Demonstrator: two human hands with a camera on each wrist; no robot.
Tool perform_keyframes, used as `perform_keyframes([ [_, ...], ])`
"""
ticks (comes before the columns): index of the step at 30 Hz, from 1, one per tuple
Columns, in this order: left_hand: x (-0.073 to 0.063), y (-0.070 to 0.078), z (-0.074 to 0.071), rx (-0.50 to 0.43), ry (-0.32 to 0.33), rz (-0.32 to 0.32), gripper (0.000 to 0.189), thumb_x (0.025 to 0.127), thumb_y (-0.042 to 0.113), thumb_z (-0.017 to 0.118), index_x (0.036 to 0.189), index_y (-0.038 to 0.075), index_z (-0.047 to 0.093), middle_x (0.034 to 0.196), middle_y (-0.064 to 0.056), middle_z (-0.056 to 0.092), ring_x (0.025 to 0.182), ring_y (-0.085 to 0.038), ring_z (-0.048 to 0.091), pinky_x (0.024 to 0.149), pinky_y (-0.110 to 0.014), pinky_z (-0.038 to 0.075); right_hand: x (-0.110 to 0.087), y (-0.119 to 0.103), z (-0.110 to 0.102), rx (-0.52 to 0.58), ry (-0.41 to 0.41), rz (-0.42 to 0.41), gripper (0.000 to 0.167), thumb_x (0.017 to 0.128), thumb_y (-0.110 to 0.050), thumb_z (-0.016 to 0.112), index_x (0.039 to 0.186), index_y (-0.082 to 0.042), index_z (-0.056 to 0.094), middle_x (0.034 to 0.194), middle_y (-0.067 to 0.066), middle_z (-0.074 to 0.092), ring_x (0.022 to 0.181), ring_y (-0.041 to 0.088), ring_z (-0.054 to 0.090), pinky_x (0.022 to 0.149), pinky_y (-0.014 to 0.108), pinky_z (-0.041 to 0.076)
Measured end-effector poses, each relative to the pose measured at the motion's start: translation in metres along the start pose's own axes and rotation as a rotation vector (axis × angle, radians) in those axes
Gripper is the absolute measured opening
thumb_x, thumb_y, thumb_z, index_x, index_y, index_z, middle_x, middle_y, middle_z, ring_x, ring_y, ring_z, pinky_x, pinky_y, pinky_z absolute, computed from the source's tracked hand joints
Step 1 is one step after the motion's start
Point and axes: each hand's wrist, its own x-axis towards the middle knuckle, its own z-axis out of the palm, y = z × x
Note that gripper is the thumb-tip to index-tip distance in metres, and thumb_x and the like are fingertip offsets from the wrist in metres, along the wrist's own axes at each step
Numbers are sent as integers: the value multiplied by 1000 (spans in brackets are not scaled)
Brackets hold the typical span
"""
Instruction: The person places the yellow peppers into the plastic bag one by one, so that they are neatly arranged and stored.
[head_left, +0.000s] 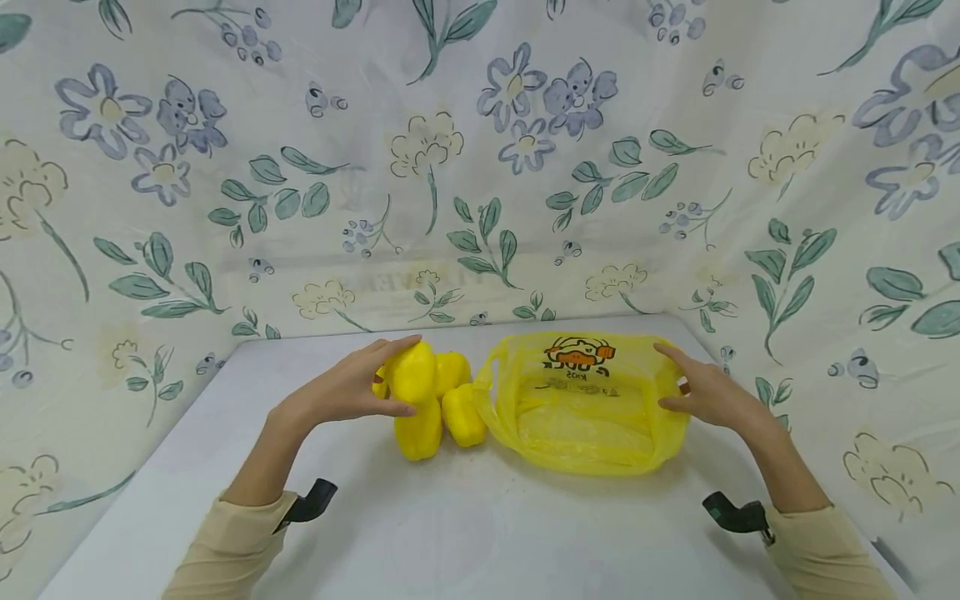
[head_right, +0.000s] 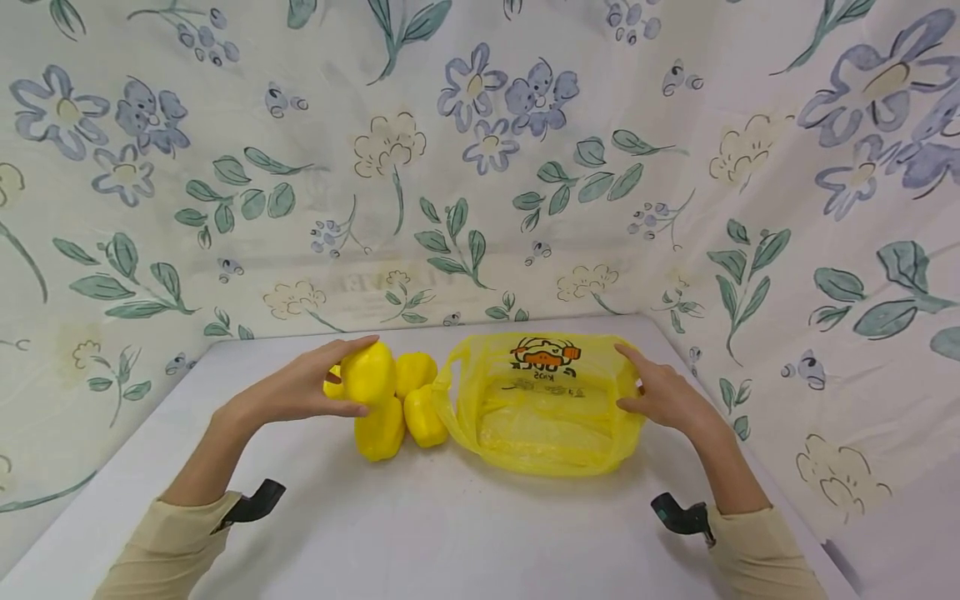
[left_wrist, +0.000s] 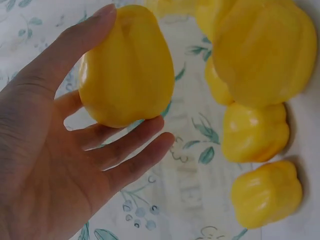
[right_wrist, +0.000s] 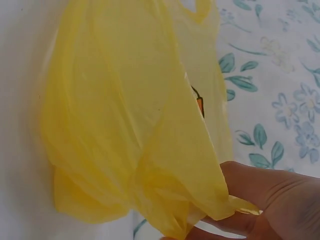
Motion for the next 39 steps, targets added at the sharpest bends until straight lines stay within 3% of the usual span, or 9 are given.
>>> perform_keyframes([
  [12,35,41,10,-20,-57,98,96,73,61,77,152,43,26,156,7,35,133,-18,46,98,-43,53,-1,-3,1,18,-6,6,88,90,-25,71,155,-6,16,131,35,51,104,42,62,81,48,59],
  [18,59,64,19,-26,-84,202,96,74,56,79,153,38,27,156,4,35,134,-17,44,98,-40,54,0,-6,1,20,-16,23,90,90,-26,70,156,-8,12,132,34,50,106,41,61,83,48,58],
  [23,76,83,34,5,-150,260,97,76,52,80,155,32,26,154,4,37,126,-14,47,94,-32,54,0,-7,2,52,-40,41,94,89,-30,71,157,-10,9,134,35,47,103,38,62,79,44,59],
  [29,98,102,55,-14,-234,304,96,77,44,82,155,32,27,150,0,40,123,-16,47,95,-35,54,-1,-7,3,88,-48,30,96,89,-29,72,157,-11,7,135,35,45,103,37,62,76,40,60],
  [32,110,107,67,-30,-252,321,96,77,43,82,155,33,27,152,-3,38,127,-17,45,95,-37,55,-1,-7,3,95,-50,20,96,89,-26,72,158,-11,6,135,35,45,104,39,62,75,40,60],
  [39,132,119,86,41,-265,348,95,78,47,80,155,32,27,155,0,37,127,-18,44,105,-35,45,-3,-9,2,92,-54,7,96,89,-20,72,157,-9,6,133,34,47,100,35,64,74,39,60],
])
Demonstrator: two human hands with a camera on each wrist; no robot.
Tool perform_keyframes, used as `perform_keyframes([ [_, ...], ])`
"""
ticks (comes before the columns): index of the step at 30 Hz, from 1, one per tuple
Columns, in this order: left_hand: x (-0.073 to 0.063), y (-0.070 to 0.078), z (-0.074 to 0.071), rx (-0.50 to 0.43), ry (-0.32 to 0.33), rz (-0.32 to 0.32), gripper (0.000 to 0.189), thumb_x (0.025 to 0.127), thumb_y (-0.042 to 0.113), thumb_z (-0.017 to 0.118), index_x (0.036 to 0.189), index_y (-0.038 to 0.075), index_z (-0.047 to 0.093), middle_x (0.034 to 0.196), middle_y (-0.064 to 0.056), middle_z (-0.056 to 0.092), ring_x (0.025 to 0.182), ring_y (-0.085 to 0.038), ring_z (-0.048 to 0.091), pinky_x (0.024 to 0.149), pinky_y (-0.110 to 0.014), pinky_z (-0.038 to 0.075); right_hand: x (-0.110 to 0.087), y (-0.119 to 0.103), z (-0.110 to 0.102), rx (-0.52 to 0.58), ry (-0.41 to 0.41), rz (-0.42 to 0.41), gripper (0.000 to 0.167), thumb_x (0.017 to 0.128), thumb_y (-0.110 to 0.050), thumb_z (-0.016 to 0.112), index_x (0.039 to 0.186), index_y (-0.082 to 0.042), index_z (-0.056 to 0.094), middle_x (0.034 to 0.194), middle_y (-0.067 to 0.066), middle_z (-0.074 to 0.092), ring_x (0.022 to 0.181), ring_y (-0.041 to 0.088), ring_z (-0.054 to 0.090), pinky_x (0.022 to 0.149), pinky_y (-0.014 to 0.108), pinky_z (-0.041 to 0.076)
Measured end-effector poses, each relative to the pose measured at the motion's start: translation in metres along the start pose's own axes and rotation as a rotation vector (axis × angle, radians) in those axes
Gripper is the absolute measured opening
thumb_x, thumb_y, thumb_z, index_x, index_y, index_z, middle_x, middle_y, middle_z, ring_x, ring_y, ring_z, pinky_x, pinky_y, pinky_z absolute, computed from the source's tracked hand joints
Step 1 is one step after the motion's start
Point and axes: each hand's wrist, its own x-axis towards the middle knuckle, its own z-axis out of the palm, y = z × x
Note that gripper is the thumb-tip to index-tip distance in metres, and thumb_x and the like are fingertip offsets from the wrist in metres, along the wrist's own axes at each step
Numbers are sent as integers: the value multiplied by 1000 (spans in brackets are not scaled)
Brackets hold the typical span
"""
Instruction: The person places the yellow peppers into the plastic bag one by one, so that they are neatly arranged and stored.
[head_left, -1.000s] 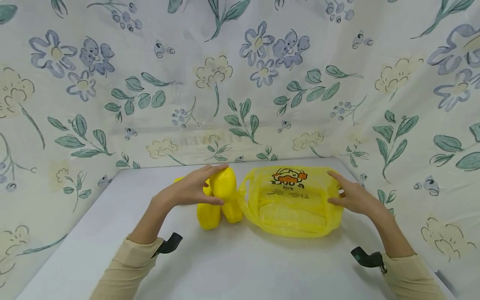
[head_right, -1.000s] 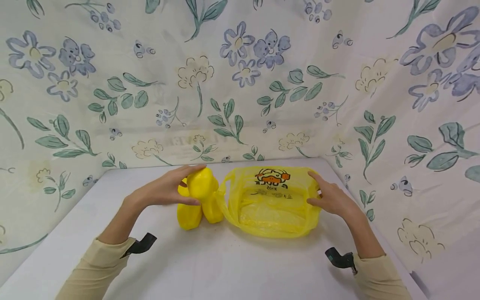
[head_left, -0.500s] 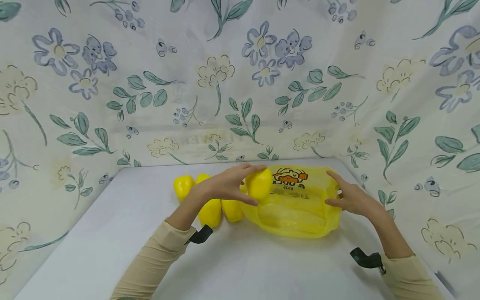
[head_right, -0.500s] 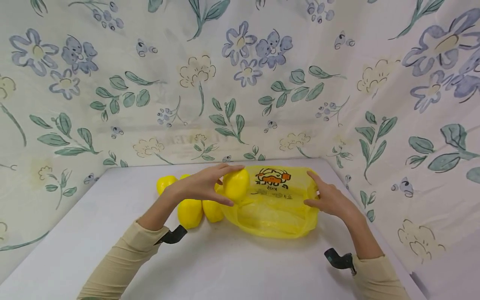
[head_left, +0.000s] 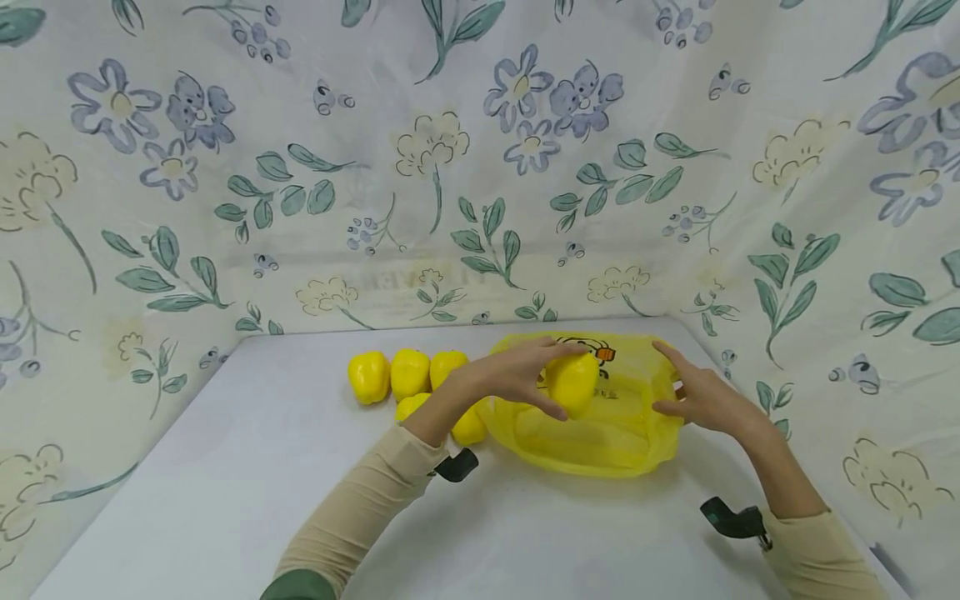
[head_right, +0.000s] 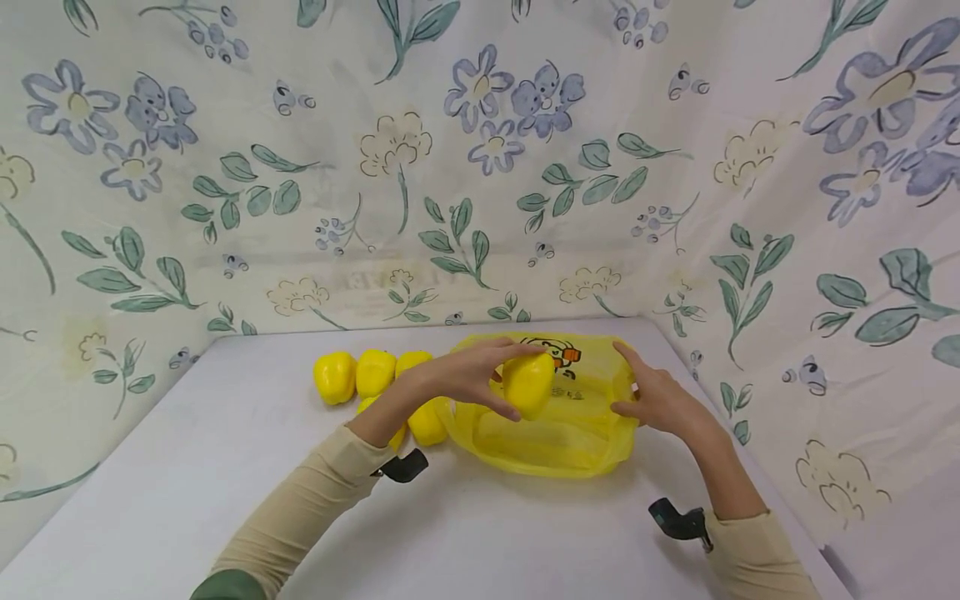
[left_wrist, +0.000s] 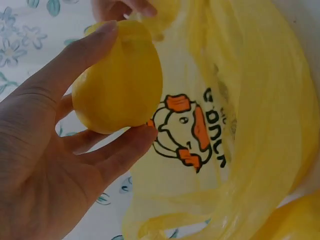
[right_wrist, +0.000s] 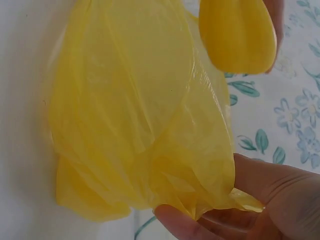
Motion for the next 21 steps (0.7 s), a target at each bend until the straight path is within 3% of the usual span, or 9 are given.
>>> perform_keyframes([
  [13,46,-7,28,17,-86,-25,96,78,48,80,155,30,27,158,3,35,145,-19,35,120,-37,30,2,2,-2,-4,-14,-17,95,88,-20,73,157,-8,8,132,32,49,97,31,65,76,41,60],
  [21,78,-3,40,85,-119,-66,92,79,50,78,154,28,30,157,3,38,143,-18,38,119,-33,31,0,4,-3,10,-18,-46,91,89,-17,71,156,-6,10,133,34,48,95,29,66,73,38,60],
])
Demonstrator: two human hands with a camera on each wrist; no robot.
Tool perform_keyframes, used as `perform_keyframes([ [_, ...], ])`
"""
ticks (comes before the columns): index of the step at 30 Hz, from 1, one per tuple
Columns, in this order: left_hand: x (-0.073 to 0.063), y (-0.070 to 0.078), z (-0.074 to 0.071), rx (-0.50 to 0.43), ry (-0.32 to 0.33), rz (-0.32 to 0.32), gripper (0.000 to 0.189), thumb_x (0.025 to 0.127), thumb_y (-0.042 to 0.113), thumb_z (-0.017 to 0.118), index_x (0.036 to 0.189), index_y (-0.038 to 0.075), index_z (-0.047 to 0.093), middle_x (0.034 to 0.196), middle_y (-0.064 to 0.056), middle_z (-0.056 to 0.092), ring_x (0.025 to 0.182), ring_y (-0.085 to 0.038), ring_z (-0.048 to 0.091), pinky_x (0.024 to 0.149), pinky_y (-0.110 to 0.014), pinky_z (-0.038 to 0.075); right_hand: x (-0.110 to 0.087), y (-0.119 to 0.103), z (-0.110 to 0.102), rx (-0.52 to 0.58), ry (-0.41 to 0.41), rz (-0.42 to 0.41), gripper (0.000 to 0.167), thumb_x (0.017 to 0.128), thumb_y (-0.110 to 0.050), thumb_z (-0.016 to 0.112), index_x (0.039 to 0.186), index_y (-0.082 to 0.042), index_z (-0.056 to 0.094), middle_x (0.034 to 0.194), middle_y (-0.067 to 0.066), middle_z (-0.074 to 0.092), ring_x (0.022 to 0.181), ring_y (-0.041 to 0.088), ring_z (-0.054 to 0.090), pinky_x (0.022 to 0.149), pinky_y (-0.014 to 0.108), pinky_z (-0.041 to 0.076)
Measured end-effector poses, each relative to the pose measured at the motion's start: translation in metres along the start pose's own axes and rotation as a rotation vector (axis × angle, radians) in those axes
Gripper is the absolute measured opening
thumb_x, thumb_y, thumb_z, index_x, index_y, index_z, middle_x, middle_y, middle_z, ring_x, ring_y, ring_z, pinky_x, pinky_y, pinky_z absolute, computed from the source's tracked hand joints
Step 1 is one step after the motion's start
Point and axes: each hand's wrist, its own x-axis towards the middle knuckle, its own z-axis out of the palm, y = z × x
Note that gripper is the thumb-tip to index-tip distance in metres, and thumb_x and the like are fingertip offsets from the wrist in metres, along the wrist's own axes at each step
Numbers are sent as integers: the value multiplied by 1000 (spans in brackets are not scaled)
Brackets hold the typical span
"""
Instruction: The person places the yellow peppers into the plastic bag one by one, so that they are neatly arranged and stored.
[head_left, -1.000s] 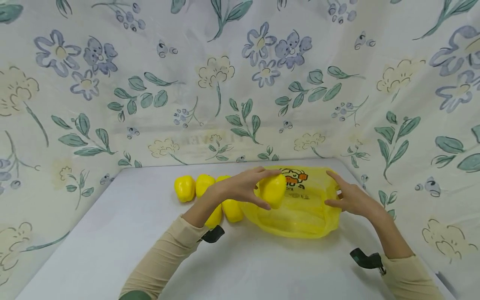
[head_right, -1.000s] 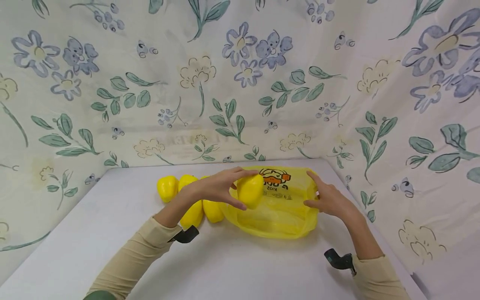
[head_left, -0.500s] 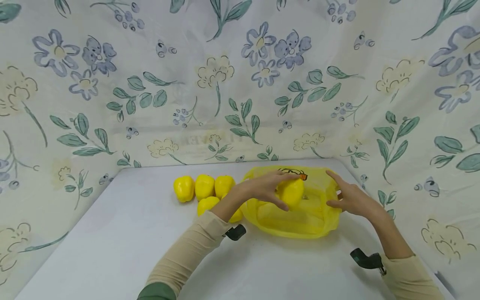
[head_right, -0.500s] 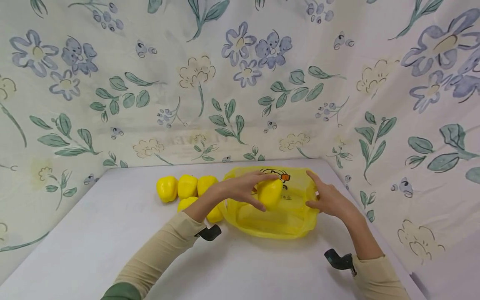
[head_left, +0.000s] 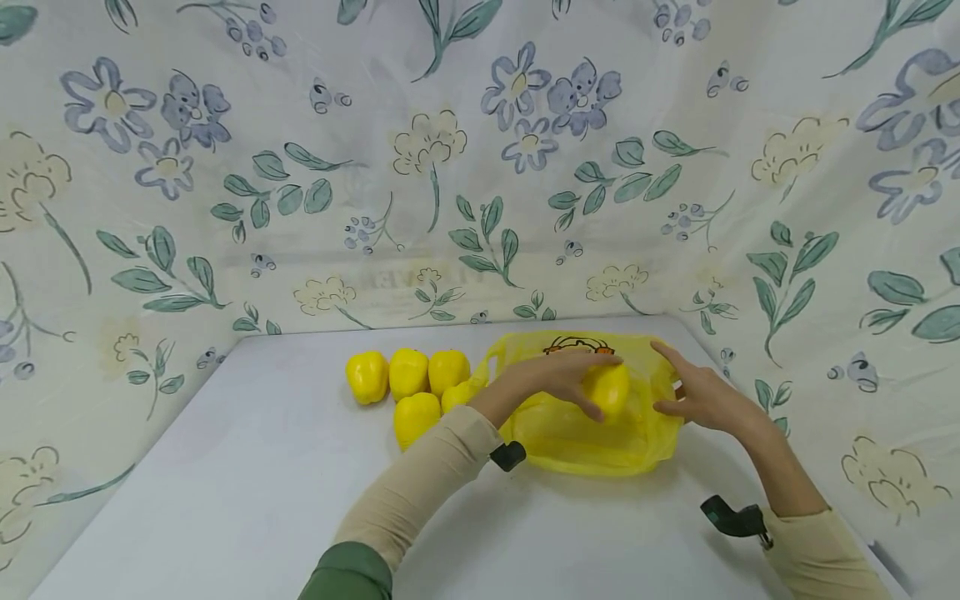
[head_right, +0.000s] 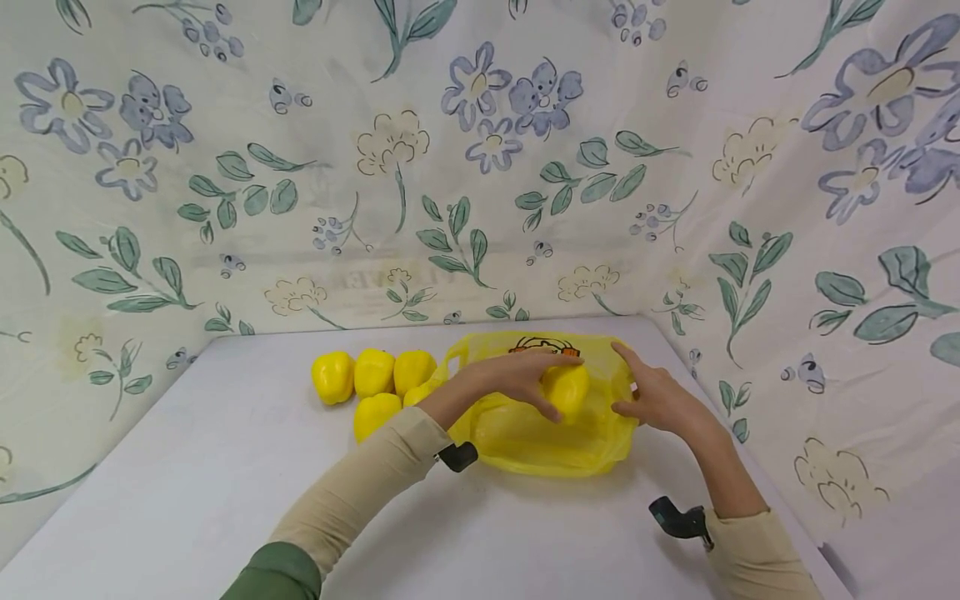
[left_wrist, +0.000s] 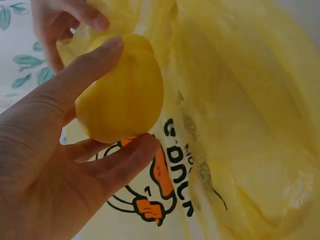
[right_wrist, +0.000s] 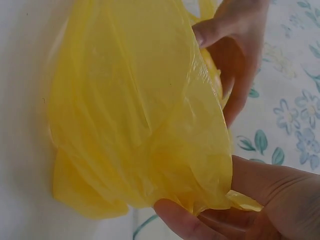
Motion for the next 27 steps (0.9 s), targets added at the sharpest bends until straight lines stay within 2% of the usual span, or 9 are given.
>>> perform_keyframes([
  [7,22,1,9,-7,-48,-43,93,81,50,76,156,28,24,158,2,34,144,-20,34,119,-36,32,-1,2,0,14,-10,3,91,90,-18,70,156,-6,10,134,34,47,95,28,66,73,38,60],
  [11,31,-2,15,-7,-54,-75,95,83,50,74,157,29,19,161,3,28,148,-21,28,120,-39,31,-2,2,1,10,-9,2,89,90,-17,70,156,-6,12,134,33,48,95,28,66,73,38,60],
  [14,37,-4,19,-15,-51,-75,95,83,49,74,157,28,18,162,3,27,149,-20,26,121,-39,29,-2,4,1,8,-9,2,88,89,-16,70,155,-5,14,133,33,48,94,27,66,73,37,60],
  [19,44,-4,21,-31,-43,-69,94,83,46,75,157,25,19,161,0,30,148,-21,28,120,-38,30,-2,5,1,4,-9,-4,86,89,-15,70,155,-4,15,133,34,48,93,27,66,72,36,60],
  [27,50,2,21,-76,-28,-96,92,85,42,75,157,25,19,159,-1,33,146,-20,32,119,-35,31,-2,5,1,-4,-9,-7,83,90,-15,70,154,-4,18,132,33,50,94,27,65,72,36,59],
])
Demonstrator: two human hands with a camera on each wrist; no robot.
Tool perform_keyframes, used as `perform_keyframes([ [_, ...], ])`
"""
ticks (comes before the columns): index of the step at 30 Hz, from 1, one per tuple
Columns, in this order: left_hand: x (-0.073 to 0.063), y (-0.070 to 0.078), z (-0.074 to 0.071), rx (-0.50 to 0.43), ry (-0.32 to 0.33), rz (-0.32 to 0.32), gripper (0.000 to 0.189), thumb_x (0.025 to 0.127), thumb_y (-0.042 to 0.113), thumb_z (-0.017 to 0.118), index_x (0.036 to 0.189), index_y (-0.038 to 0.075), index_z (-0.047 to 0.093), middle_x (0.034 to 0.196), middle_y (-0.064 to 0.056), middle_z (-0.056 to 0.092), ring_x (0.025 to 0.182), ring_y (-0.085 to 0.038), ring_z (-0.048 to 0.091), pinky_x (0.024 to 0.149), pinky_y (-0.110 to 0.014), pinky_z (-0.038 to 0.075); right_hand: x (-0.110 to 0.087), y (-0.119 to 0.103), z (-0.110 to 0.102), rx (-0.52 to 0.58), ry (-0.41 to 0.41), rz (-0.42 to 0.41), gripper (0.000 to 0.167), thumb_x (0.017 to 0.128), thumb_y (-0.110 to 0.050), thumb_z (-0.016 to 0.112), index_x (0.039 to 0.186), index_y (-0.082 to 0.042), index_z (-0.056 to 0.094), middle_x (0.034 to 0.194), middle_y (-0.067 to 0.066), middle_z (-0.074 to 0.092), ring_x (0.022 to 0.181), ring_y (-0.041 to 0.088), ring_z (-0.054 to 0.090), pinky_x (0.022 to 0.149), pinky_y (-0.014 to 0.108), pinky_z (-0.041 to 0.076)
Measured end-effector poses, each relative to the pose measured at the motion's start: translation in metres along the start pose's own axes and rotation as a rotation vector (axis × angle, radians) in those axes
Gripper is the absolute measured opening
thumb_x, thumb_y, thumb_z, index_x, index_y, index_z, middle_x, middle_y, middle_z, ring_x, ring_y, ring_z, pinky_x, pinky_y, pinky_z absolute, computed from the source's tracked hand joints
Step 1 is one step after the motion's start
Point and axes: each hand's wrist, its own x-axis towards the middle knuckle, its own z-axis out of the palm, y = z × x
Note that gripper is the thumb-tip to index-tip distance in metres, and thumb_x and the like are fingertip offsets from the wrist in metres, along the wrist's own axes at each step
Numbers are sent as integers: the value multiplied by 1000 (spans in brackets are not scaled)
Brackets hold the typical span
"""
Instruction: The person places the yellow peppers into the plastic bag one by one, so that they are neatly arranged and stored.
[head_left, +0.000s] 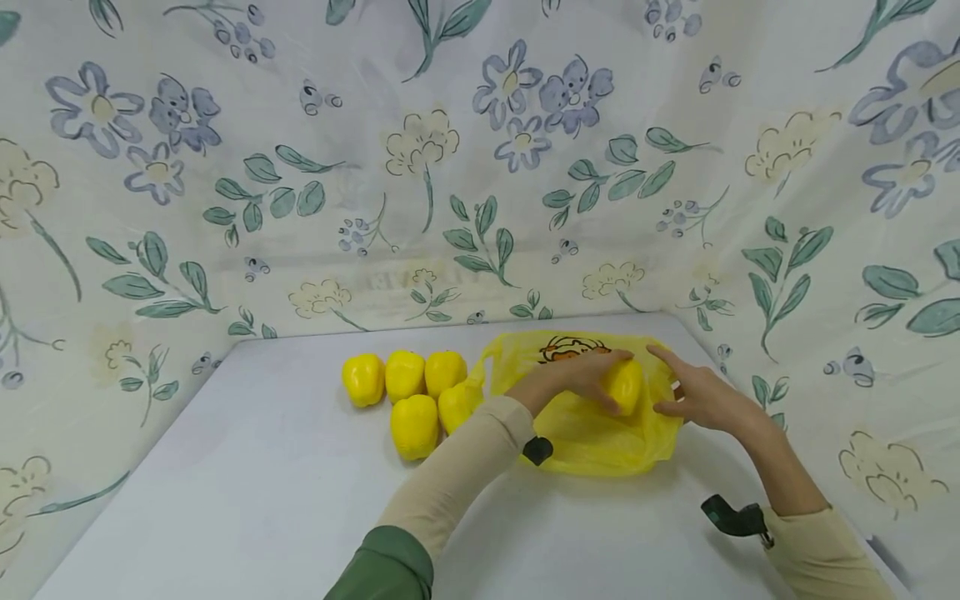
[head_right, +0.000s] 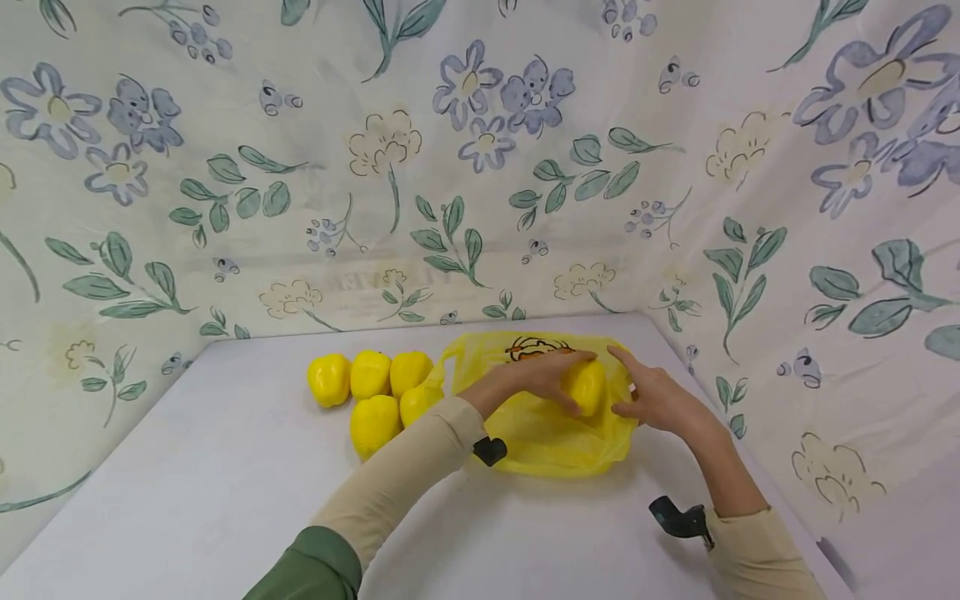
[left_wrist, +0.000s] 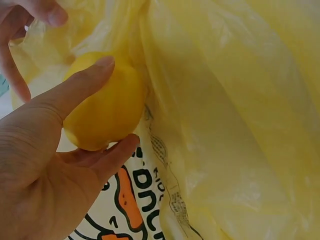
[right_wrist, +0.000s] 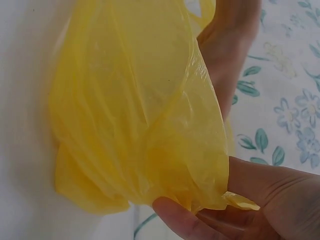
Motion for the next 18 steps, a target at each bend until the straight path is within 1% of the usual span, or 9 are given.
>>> perform_keyframes([
  [4,5,3,0,-7,-9,-11,93,86,42,74,157,24,18,159,-4,33,145,-21,34,118,-36,33,-1,1,0,-7,6,-9,83,89,-14,70,154,-5,19,132,33,50,96,29,65,73,36,60],
  [7,9,3,1,-10,-16,-47,94,86,45,73,158,27,15,161,-4,28,146,-22,31,118,-38,33,-1,2,-1,-7,8,-14,82,89,-13,69,154,-5,19,133,32,50,97,31,65,73,36,60],
  [11,5,5,2,-29,-35,-109,95,87,46,71,158,31,9,163,-6,23,149,-24,26,119,-42,31,0,1,-1,1,2,-8,83,89,-14,70,154,-6,19,133,32,50,97,30,65,72,35,60],
  [13,2,7,1,-34,-45,-124,95,88,46,70,158,30,7,163,-6,22,150,-25,24,120,-44,30,0,0,0,2,-1,-5,83,89,-15,71,154,-7,20,133,31,50,97,29,64,72,35,60],
  [16,-3,7,-1,-46,-57,-115,96,88,46,69,159,28,5,164,-6,23,151,-25,23,121,-44,28,0,-1,0,-2,-3,-8,82,89,-15,71,154,-7,21,133,31,50,97,28,64,72,34,60],
  [18,-6,7,-5,-44,-61,-100,97,88,47,69,159,27,6,163,-4,25,150,-24,26,122,-42,27,0,-1,-1,-5,-4,-14,82,89,-15,71,154,-7,21,133,30,50,96,27,63,72,34,60],
])
